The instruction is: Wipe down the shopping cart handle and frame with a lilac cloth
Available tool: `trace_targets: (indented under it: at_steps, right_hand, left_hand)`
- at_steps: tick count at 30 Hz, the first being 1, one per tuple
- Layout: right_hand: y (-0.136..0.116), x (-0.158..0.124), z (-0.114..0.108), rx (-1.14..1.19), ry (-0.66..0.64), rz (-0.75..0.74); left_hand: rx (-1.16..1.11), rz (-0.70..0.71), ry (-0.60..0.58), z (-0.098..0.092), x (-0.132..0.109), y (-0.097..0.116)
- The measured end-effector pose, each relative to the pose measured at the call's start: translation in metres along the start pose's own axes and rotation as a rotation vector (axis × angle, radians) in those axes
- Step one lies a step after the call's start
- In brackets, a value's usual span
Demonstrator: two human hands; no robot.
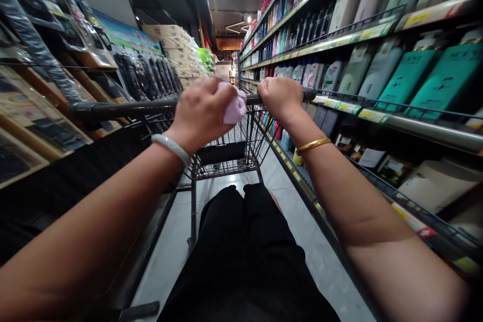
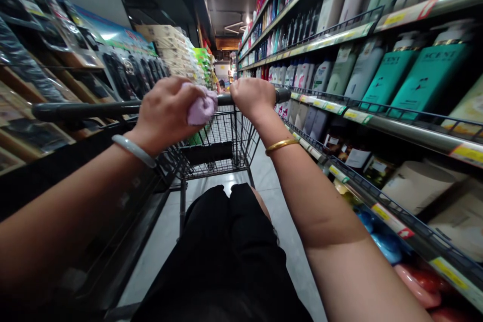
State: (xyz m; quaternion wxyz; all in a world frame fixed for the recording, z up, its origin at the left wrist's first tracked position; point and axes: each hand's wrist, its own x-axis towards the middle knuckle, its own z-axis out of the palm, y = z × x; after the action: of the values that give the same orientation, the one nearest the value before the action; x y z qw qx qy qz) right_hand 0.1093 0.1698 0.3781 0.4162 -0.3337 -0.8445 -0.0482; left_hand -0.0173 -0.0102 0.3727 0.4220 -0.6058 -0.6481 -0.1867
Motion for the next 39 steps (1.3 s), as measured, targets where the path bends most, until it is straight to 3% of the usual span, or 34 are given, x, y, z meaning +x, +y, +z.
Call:
trace_targets:
  at_steps: [3, 5, 11, 17, 19, 22, 24, 30, 36, 39]
  right_hand:
    - [-0.001, -0.001, -0.001, 0.008, -0.008, -0.003]
    - [-0.001, -0.001, -0.001, 0.007, -0.011, 0.004]
    - [-0.001, -0.003, -0.002, -0.002, 0.004, 0.004]
    - [-0.001, -0.003, 0.000, -0.002, 0.009, -0.003]
    - [-0.002, -0.004, 0.000, -0.020, 0.016, 0.004]
    - [-0.003, -0.005, -0.002, -0.056, 0.023, 0.009]
    - [-0.003, -0.006, -0.002, -0.082, 0.025, 0.010]
    - [-0.003, -0.006, -0.001, -0.109, 0.049, -0.009]
    - [-0.001, -0.008, 0.000, -0.125, 0.064, -0.027]
    - [0.002, -0.008, -0.002, -0.156, 0.048, -0.044]
  left_hand:
    - [-0.064, -0.224, -0.045, -0.003, 0.011, -0.008]
    - [-0.060, -0.275, -0.033, -0.001, 0.011, -0.007]
    - [0.050, 0.068, 0.027, 0.003, -0.015, -0.004]
    - [-0.082, -0.237, 0.080, -0.006, -0.012, -0.024]
    - [-0.046, -0.149, 0.091, -0.001, -0.019, -0.018]
    - [0.037, 0.134, 0.088, 0.008, -0.032, -0.012]
    - [0.065, 0.214, 0.120, 0.012, -0.035, -0.015]
    - [-0.044, -0.212, 0.238, 0.008, -0.020, -0.025]
    - [0.046, -0.005, 0.131, 0.005, -0.021, -0.018]
    - [-0.021, -0.171, 0.081, -0.004, -0.017, -0.039]
